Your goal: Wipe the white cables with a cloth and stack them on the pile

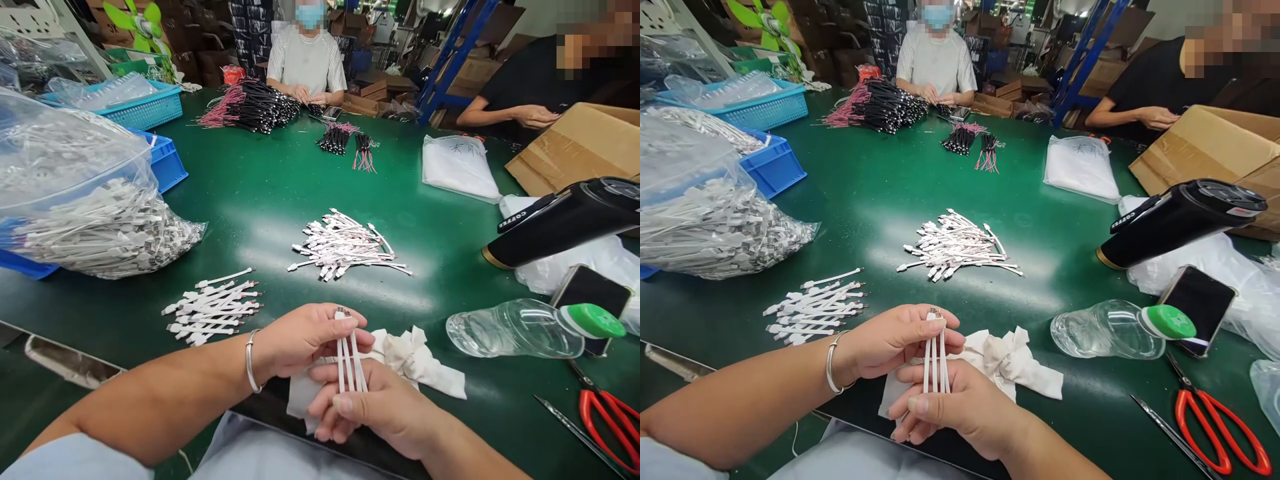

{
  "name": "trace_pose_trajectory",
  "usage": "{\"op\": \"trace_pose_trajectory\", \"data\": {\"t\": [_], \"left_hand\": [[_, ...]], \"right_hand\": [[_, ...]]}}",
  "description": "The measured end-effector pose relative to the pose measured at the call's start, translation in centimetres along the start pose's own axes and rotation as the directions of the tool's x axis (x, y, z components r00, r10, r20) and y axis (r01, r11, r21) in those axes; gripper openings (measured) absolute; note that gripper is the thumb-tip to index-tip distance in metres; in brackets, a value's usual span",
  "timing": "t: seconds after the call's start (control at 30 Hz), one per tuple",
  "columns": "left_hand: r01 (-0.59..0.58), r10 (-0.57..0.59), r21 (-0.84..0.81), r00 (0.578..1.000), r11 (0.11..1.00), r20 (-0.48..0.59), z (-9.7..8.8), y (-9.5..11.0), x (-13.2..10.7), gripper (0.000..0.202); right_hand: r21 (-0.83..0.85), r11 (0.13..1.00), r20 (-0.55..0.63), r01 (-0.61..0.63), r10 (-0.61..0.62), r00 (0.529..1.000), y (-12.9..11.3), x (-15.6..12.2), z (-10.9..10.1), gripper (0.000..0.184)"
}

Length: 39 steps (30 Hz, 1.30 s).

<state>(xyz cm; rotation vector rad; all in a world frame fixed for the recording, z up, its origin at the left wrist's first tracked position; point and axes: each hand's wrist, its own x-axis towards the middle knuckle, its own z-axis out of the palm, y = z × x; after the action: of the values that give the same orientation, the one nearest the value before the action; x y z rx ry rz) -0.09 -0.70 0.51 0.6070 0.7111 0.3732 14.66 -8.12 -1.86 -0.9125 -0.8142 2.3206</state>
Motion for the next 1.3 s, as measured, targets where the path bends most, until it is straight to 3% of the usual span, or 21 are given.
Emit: {"op": "trace_pose_trajectory", "data": {"t": [0.1,0.3,0.67,0.93,1.3], "left_hand": [[0.006,-0.007,-0.021,0.998,1.0,-0.057,0.0,0.2,-0.08,0.035],[-0.029,0.028,-0.004,0.99,1.0,-0.142,0.06,0.47,-0.06,0.04],[-0.115,0.115,0.018,0.993,0.993,-0.03,-0.17,0.17,-0.56,0.066],[-0.083,0.083,-0.023,0.997,0.996,-0.008,0.0,0.77,-0.61,0.074],[-0.1,0.1,0.014,0.995,0.995,0.015,-0.25,0.65,-0.6,0.066]], "right_hand": [[-0.027,1.0,-0.012,-0.013,0.013,1.0,-0.3,-0.08,-0.04,0.037],[0.052,0.999,-0.156,-0.001,0.009,0.988,-0.43,-0.15,0.03,0.043],[0.169,0.984,-0.161,0.049,-0.021,0.987,-0.25,0.27,0.38,0.042],[0.09,0.995,-0.138,0.036,-0.024,0.99,-0.34,-0.05,0.28,0.044],[0.02,0.999,-0.106,0.028,-0.026,0.994,-0.39,0.07,0.09,0.037]]}}
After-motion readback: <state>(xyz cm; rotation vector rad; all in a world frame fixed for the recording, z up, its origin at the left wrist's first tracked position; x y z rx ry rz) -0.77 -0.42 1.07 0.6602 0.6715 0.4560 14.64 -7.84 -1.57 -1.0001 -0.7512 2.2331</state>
